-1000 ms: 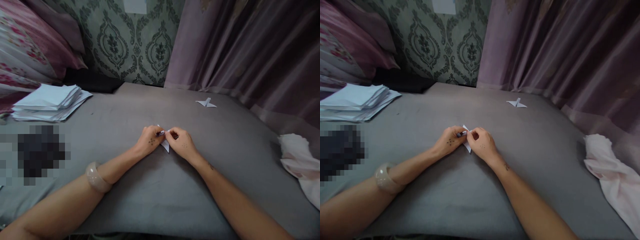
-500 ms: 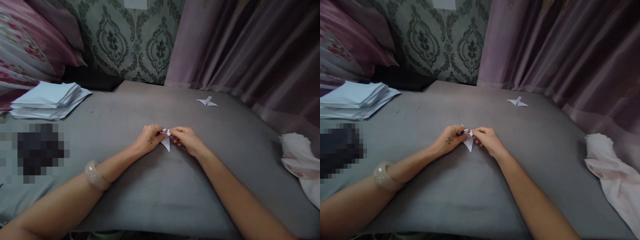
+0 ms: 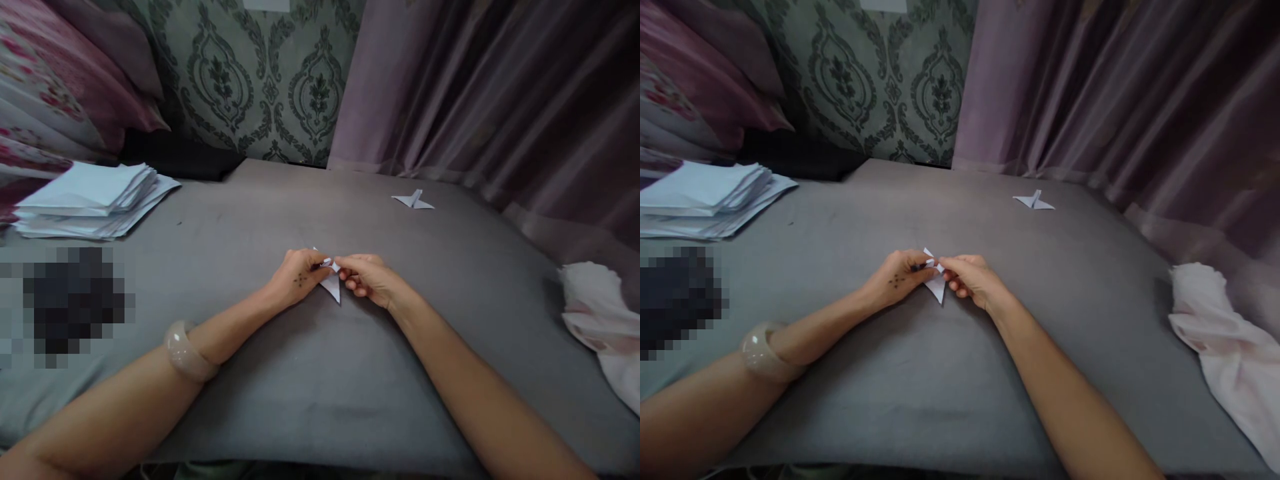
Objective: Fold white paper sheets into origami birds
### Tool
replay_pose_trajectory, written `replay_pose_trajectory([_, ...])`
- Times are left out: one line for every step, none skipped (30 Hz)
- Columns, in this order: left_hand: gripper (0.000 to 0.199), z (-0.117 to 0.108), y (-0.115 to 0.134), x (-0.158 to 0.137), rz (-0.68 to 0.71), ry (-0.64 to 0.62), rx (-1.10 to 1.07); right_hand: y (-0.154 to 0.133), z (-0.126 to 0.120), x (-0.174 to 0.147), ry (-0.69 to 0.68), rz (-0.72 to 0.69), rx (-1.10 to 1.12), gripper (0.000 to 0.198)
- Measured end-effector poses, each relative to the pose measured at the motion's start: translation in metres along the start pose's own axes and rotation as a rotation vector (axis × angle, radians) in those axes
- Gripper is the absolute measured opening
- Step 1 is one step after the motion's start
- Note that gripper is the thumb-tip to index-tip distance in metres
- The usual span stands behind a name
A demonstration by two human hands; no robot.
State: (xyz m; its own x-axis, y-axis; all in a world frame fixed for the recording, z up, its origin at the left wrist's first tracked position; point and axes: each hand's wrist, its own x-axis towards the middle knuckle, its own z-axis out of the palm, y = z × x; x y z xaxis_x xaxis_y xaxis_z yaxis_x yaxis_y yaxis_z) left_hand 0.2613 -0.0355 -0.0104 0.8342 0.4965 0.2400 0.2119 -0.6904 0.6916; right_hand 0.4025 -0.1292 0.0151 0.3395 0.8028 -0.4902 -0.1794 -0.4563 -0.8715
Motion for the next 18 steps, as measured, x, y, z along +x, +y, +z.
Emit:
replay_pose_trajectory([0.023, -0.0001, 0.0001, -0.0001, 0.007, -0.003, -0.004, -0.0001, 0.0003, 0.0001, 0.006, 0.000, -0.008, 0.018])
replay_pose_trajectory([0.023, -0.0004, 0.0003, -0.0002, 0.012, -0.006, -0.009, -0.0002, 0.0007, 0.0004, 0.019, 0.002, -0.019, 0.018])
replay_pose_trajectory([0.023, -0.0007, 0.0007, -0.0003, 0.015, -0.008, -0.012, -0.0003, 0.0010, 0.0007, 0.035, 0.006, -0.035, 0.019])
replay_pose_trajectory([0.023, -0.0010, 0.0011, -0.0004, 0.015, -0.009, -0.015, -0.0003, 0.0013, 0.0011, 0.045, 0.014, -0.054, 0.020])
replay_pose_trajectory([0.023, -0.0012, 0.0015, -0.0005, 0.015, -0.008, -0.017, -0.0003, 0.0014, 0.0015, 0.048, 0.021, -0.073, 0.021])
replay_pose_trajectory([0.023, -0.0014, 0.0019, -0.0006, 0.015, -0.006, -0.019, -0.0003, 0.0014, 0.0018, 0.047, 0.028, -0.090, 0.021])
replay_pose_trajectory([0.023, -0.0015, 0.0022, -0.0006, 0.016, -0.003, -0.021, -0.0002, 0.0013, 0.0021, 0.042, 0.032, -0.102, 0.022])
replay_pose_trajectory([0.023, -0.0015, 0.0023, -0.0006, 0.018, -0.003, -0.025, 0.0000, 0.0011, 0.0024, 0.035, 0.035, -0.109, 0.022])
replay_pose_trajectory([0.023, -0.0015, 0.0022, -0.0006, 0.020, -0.004, -0.031, 0.0004, 0.0008, 0.0027, 0.030, 0.034, -0.110, 0.021])
replay_pose_trajectory([0.023, -0.0014, 0.0020, -0.0006, 0.019, -0.004, -0.037, 0.0009, 0.0006, 0.0029, 0.029, 0.030, -0.106, 0.021])
replay_pose_trajectory([0.024, -0.0012, 0.0014, -0.0005, 0.015, -0.002, -0.045, 0.0015, 0.0004, 0.0032, 0.032, 0.024, -0.100, 0.019])
replay_pose_trajectory([0.024, -0.0009, 0.0007, -0.0003, 0.009, -0.001, -0.054, 0.0023, 0.0003, 0.0036, 0.040, 0.015, -0.091, 0.019])
replay_pose_trajectory([0.024, -0.0006, -0.0002, -0.0001, 0.000, 0.000, -0.066, 0.0032, 0.0002, 0.0039, 0.051, 0.002, -0.081, 0.018])
replay_pose_trajectory([0.024, -0.0002, -0.0011, 0.0001, -0.009, 0.000, -0.080, 0.0041, 0.0001, 0.0044, 0.061, -0.013, -0.070, 0.017])
replay_pose_trajectory([0.024, 0.0002, -0.0021, 0.0004, -0.017, -0.003, -0.097, 0.0050, 0.0000, 0.0049, 0.069, -0.027, -0.056, 0.017])
replay_pose_trajectory([0.025, 0.0006, -0.0031, 0.0006, -0.024, -0.008, -0.113, 0.0057, -0.0002, 0.0053, 0.072, -0.038, -0.040, 0.017])
replay_pose_trajectory([0.025, 0.0010, -0.0039, 0.0008, -0.030, -0.012, -0.128, 0.0063, -0.0005, 0.0058, 0.070, -0.044, -0.023, 0.017])
replay_pose_trajectory([0.026, 0.0013, -0.0045, 0.0010, -0.036, -0.015, -0.140, 0.0066, -0.0008, 0.0061, 0.066, -0.045, -0.006, 0.017])
